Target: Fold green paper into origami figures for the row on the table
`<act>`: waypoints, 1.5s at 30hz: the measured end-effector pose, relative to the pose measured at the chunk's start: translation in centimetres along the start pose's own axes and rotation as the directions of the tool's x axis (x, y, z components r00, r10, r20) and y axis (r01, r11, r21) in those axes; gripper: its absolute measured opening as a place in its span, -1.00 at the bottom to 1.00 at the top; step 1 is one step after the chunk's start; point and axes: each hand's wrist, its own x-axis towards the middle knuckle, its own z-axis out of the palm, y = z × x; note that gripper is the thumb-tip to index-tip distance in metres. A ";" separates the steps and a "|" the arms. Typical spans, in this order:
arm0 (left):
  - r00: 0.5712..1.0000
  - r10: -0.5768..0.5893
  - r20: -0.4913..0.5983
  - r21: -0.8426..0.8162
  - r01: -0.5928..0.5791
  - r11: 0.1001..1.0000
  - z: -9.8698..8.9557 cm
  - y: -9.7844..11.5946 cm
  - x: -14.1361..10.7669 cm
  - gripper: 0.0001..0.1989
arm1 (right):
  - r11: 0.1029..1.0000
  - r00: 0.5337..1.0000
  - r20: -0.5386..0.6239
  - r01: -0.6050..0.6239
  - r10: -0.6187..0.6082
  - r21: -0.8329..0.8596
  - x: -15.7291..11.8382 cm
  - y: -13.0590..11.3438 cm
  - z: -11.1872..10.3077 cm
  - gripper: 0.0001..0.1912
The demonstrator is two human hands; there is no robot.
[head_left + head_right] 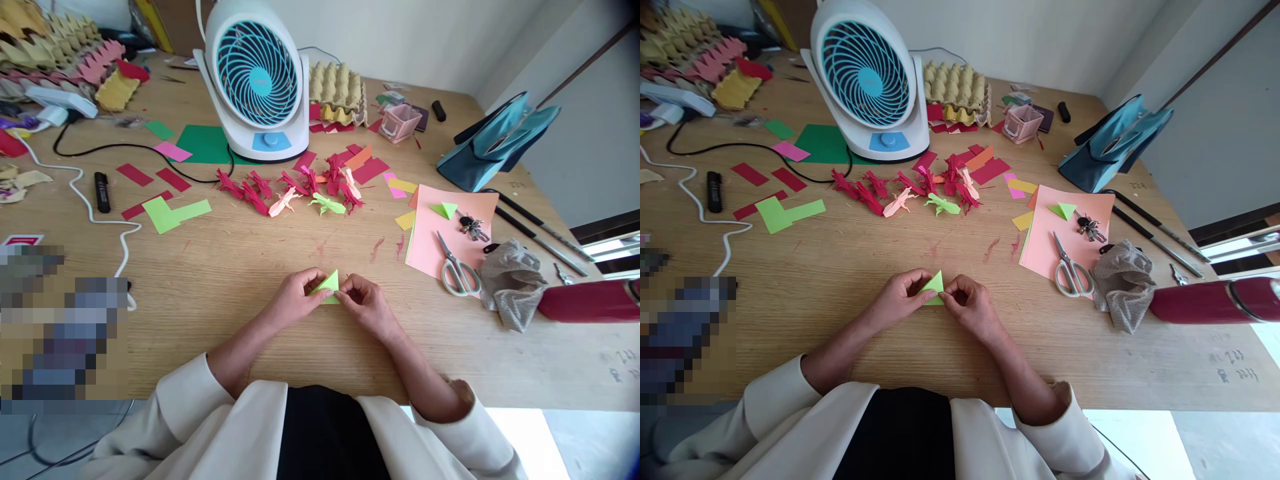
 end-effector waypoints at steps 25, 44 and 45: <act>0.995 0.014 -0.101 -0.041 -0.018 0.999 0.1 -0.2 -0.3 -0.79 | 0.937 0.993 -0.098 -0.034 0.073 0.349 0.6 1.5 0.0 -0.68; 0.988 -0.132 -0.076 -0.350 0.098 0.932 0.1 0.2 -0.4 -0.67 | 0.959 0.968 -0.232 0.157 -0.101 0.238 0.4 1.8 0.1 -0.79; 0.988 -0.136 -0.080 -0.352 0.099 0.931 0.1 0.1 -0.4 -0.68 | 0.962 0.965 -0.235 0.166 -0.113 0.219 0.4 1.7 0.0 -0.80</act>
